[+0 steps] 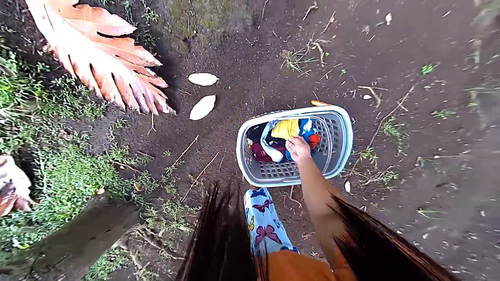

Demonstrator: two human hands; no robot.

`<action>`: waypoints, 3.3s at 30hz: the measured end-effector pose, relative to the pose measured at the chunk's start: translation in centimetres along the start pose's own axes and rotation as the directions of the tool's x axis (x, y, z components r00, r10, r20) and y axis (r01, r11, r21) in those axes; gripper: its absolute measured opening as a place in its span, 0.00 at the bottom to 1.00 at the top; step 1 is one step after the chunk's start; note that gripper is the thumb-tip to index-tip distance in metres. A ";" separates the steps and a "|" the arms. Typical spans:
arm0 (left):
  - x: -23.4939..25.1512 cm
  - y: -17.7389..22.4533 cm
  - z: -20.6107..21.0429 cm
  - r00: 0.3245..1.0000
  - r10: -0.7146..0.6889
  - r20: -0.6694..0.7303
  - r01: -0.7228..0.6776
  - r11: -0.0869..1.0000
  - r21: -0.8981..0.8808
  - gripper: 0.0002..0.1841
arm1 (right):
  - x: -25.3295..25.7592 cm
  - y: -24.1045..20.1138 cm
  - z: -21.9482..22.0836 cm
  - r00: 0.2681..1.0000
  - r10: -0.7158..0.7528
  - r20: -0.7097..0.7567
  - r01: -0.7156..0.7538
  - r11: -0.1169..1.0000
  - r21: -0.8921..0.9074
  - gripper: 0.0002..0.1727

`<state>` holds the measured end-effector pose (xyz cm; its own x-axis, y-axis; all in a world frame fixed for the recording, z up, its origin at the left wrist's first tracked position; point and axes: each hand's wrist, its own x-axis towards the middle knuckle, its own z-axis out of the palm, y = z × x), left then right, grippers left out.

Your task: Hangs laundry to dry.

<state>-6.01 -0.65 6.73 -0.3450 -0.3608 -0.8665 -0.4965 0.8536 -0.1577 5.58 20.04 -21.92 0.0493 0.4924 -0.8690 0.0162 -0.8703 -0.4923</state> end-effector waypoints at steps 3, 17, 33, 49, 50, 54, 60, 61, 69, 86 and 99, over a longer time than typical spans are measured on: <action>4.1 -4.9 -3.2 0.810 0.408 0.422 -0.376 0.913 -0.160 0.23 | -8.4 -1.6 -2.1 0.988 0.036 0.150 -0.038 0.999 0.009 0.09; 6.1 -12.4 -5.6 0.637 0.731 0.245 -0.336 0.549 -0.765 0.31 | -36.2 7.7 -6.3 0.886 0.292 0.360 -0.146 0.913 -0.381 0.21; 10.2 -40.0 -23.3 0.371 0.804 -0.465 -0.478 -0.264 -0.838 0.45 | -57.4 21.1 12.7 0.380 0.048 0.924 0.156 0.981 -0.115 0.12; 2.8 -44.0 -32.2 0.690 0.342 -0.639 -0.208 -0.751 -0.626 0.08 | -67.2 28.8 15.4 0.122 0.213 0.969 0.030 0.976 -0.218 0.35; 2.5 -43.6 -32.3 0.674 0.355 -0.648 -0.202 -0.754 -0.625 0.09 | -66.6 28.6 15.9 0.074 0.230 0.970 -0.008 0.973 -0.231 0.37; 3.1 -41.4 -33.3 0.655 0.439 -0.615 -0.118 -0.744 -0.658 0.17 | -65.7 27.5 20.4 -0.178 0.140 0.974 -0.065 0.986 -0.154 0.36; 5.2 -39.7 -35.7 0.573 0.710 -0.409 -0.025 -0.484 -0.875 0.48 | -69.4 24.0 28.2 -0.450 -0.053 0.891 0.090 0.990 0.105 0.19; 5.3 -39.4 -36.3 0.503 0.743 -0.442 0.031 -0.527 -0.849 0.51 | -70.0 23.4 28.8 -0.526 -0.012 0.850 0.103 0.992 0.078 0.23; 5.4 -36.2 -42.0 0.133 0.162 -0.978 -0.522 -0.827 -0.208 0.11 | -70.7 21.4 33.2 -0.524 0.202 0.828 0.082 0.979 -0.187 0.25; 13.0 -39.4 -41.8 0.337 0.913 -0.230 -0.608 0.398 0.687 0.10 | -76.6 41.4 37.7 0.012 0.822 0.569 0.853 -0.305 0.423 0.26; 12.0 -50.2 -42.2 0.675 -0.159 -0.721 -0.724 -0.329 -0.606 0.43 | -83.9 43.0 33.1 -0.653 0.092 0.752 0.677 0.516 0.525 0.12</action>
<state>-18.88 -63.68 24.25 -0.7283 -0.6496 -0.2182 -0.0691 -0.2472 0.9665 -30.96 -58.34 28.10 -0.7817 -0.3936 0.4838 -0.4822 -0.1104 -0.8691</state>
